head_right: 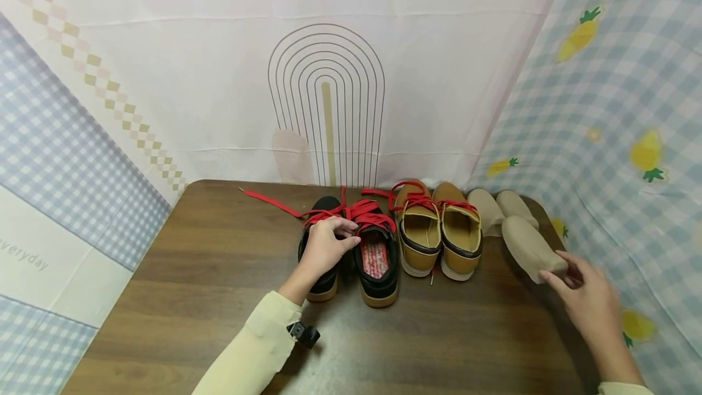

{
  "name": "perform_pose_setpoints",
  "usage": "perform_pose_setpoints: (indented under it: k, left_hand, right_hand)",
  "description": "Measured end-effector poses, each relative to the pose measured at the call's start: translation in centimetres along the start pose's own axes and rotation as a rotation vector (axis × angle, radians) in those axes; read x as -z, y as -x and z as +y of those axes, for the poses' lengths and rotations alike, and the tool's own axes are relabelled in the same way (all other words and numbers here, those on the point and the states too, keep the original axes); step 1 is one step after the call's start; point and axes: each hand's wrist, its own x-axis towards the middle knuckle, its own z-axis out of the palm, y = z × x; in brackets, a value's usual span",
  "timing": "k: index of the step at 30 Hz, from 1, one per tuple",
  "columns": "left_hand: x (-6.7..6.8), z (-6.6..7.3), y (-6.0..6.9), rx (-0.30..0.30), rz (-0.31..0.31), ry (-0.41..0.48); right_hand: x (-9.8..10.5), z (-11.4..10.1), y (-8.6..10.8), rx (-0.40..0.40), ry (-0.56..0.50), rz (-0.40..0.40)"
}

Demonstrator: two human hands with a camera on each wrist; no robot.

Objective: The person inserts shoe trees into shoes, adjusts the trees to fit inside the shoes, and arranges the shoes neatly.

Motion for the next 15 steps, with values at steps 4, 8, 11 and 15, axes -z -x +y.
perform_pose_setpoints:
  k: [4,8,11,15]
  left_hand:
    - [0.0,0.0,0.0,-0.001,0.002,-0.004]
    - [-0.1,0.0,0.0,0.004,-0.001,-0.006]
    - [-0.1,0.0,0.0,0.007,0.0,-0.008]
    - [-0.1,0.0,0.0,0.008,0.003,-0.014]
  right_hand:
    - [0.3,-0.9,-0.4,0.022,-0.024,-0.006]
    - [0.5,-2.1,-0.6,0.053,-0.04,0.007]
    - [0.5,-3.1,-0.8,0.069,-0.064,0.006]
    - [0.6,-4.3,-1.1,0.089,-0.096,-0.007]
